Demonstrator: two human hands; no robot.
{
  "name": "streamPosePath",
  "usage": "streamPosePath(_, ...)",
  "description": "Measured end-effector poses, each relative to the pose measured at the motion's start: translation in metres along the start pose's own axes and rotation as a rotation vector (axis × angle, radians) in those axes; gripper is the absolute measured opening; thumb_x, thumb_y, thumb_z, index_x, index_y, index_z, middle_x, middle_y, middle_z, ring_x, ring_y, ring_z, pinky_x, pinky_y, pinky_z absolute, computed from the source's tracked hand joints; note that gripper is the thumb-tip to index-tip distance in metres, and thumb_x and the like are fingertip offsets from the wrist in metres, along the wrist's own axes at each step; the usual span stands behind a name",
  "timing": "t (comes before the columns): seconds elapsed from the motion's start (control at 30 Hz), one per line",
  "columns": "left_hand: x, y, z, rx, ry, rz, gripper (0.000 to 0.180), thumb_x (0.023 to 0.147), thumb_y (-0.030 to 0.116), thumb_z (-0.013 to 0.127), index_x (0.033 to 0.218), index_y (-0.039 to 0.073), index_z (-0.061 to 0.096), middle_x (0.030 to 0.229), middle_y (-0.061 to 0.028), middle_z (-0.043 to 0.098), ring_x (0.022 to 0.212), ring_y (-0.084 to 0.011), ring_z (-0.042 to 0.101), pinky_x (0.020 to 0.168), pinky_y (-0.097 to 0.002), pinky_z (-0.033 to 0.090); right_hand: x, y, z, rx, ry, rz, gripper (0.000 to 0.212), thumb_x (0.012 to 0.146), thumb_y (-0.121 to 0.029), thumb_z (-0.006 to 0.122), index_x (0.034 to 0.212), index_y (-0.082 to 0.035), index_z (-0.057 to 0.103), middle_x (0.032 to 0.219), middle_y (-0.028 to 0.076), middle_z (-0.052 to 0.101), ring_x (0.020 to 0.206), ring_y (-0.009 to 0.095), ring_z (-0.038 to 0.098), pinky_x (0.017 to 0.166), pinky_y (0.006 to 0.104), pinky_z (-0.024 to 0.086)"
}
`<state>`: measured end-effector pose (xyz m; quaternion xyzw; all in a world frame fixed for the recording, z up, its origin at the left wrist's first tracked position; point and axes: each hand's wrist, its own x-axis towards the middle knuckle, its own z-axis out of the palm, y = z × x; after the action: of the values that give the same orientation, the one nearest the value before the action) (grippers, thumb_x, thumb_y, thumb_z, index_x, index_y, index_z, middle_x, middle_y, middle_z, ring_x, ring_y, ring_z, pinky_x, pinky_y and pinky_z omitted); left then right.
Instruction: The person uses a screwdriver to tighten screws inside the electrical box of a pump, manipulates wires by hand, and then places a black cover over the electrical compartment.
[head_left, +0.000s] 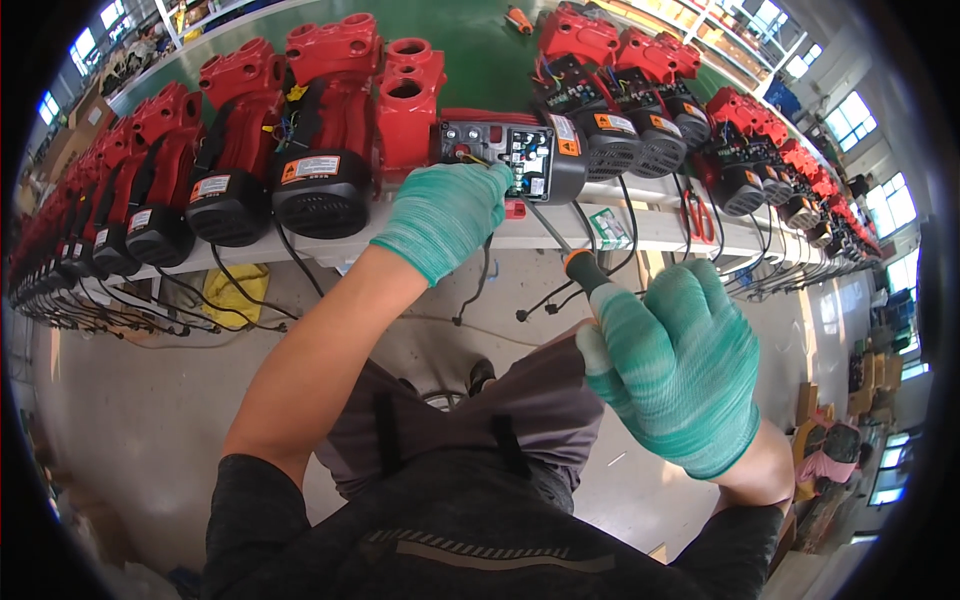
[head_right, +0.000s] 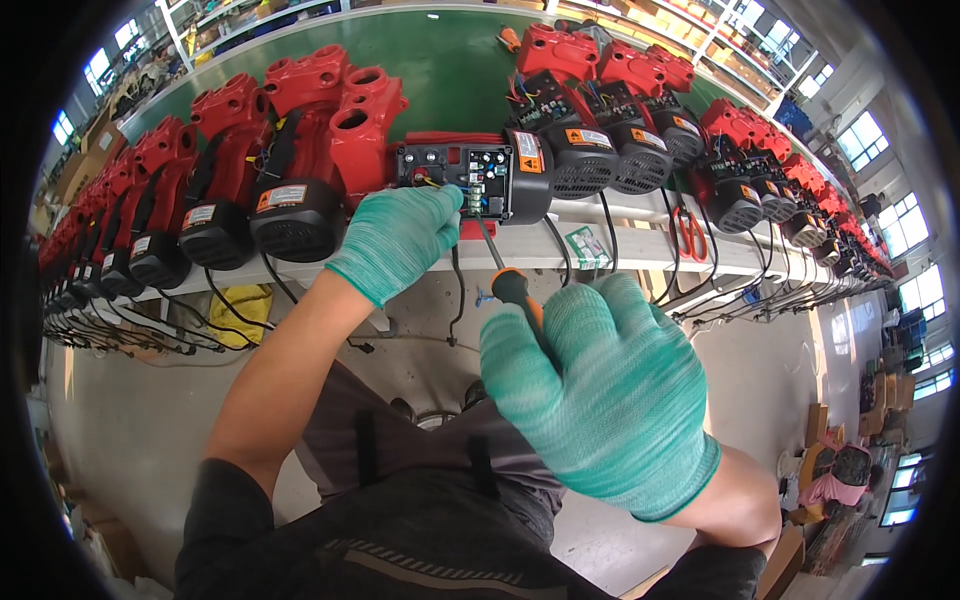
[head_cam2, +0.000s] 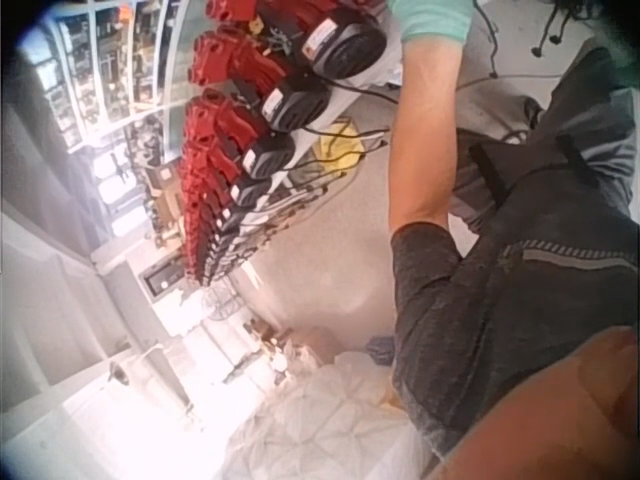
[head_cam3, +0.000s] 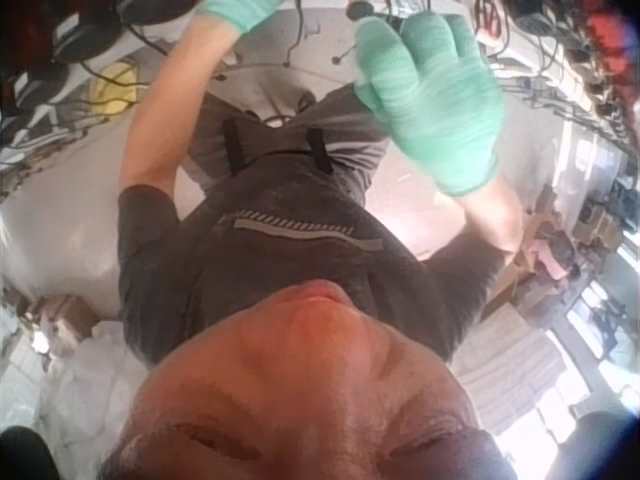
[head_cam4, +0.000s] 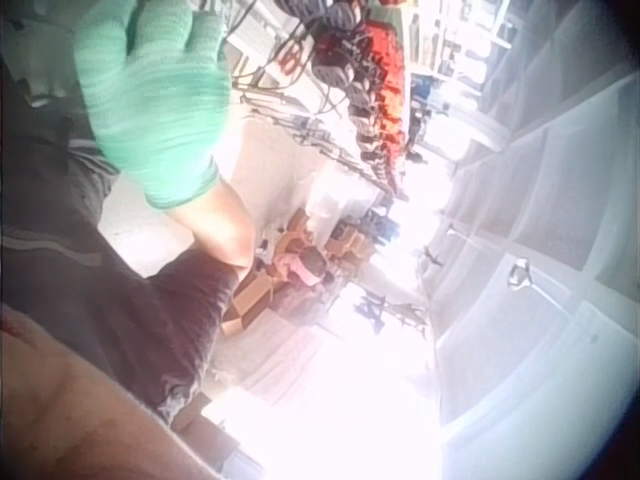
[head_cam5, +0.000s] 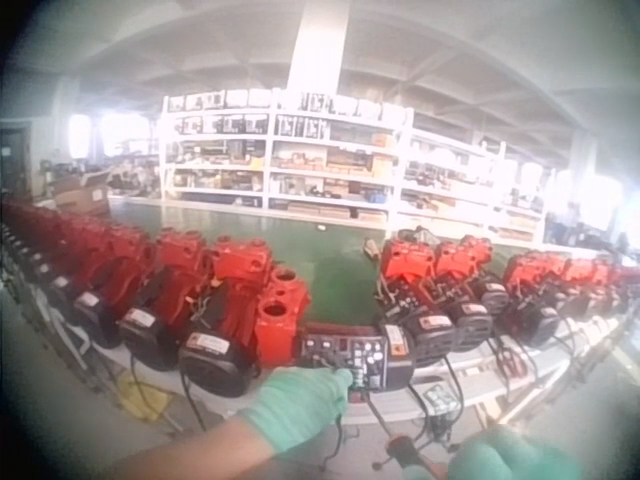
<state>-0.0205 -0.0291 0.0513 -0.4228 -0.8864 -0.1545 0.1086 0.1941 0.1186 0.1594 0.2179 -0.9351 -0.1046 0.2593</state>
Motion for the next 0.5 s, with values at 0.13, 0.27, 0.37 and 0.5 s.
streamPosePath(0.13, 0.0, 0.0, 0.001, -0.015, 0.02, -0.016, 0.015, 0.095, 0.02, 0.064, 0.102, 0.008, 0.067, 0.084, -0.0139, 0.071, 0.081, -0.0368, 0.071, 0.073, -0.0501, 0.057, 0.005, 0.003, 0.004, 0.073, 0.107, -0.088, 0.037, 0.073, -0.02, 0.08, 0.107, -0.012, 0.067, 0.091, 0.011, 0.056, 0.074, 0.025, 0.059, 0.046, 0.0352, 0.041)
streamPosePath(0.27, -0.005, -0.001, 0.005, -0.042, 0.081, -0.041, 0.015, 0.095, 0.02, 0.064, 0.102, 0.008, 0.067, 0.083, -0.0142, 0.071, 0.08, -0.0369, 0.071, 0.071, -0.05, 0.057, 0.005, -0.008, -0.008, 0.171, -0.016, 0.069, 0.043, 0.077, -0.016, 0.085, 0.114, -0.006, 0.066, 0.094, 0.014, 0.056, 0.076, 0.031, 0.059, 0.057, 0.0416, 0.048)
streamPosePath(0.37, -0.003, -0.003, 0.006, -0.015, 0.07, 0.012, 0.014, 0.095, 0.02, 0.063, 0.101, 0.009, 0.067, 0.082, -0.0142, 0.071, 0.079, -0.0366, 0.071, 0.069, -0.0496, 0.057, -0.002, -0.004, -0.005, 0.08, -0.031, 0.1, 0.043, 0.075, -0.015, 0.086, 0.112, -0.006, 0.066, 0.093, 0.014, 0.055, 0.076, 0.031, 0.059, 0.058, 0.0419, 0.048)
streamPosePath(0.5, -0.001, 0.002, 0.004, 0.069, -0.002, 0.01, 0.012, 0.094, 0.019, 0.064, 0.1, 0.009, 0.067, 0.082, -0.0131, 0.071, 0.078, -0.0354, 0.072, 0.068, -0.0488, 0.057, 0.001, 0.004, -0.001, 0.128, 0.026, 0.006, 0.038, 0.073, -0.009, 0.077, 0.109, -0.014, 0.068, 0.092, 0.01, 0.059, 0.075, 0.027, 0.061, 0.05, 0.0353, 0.045)
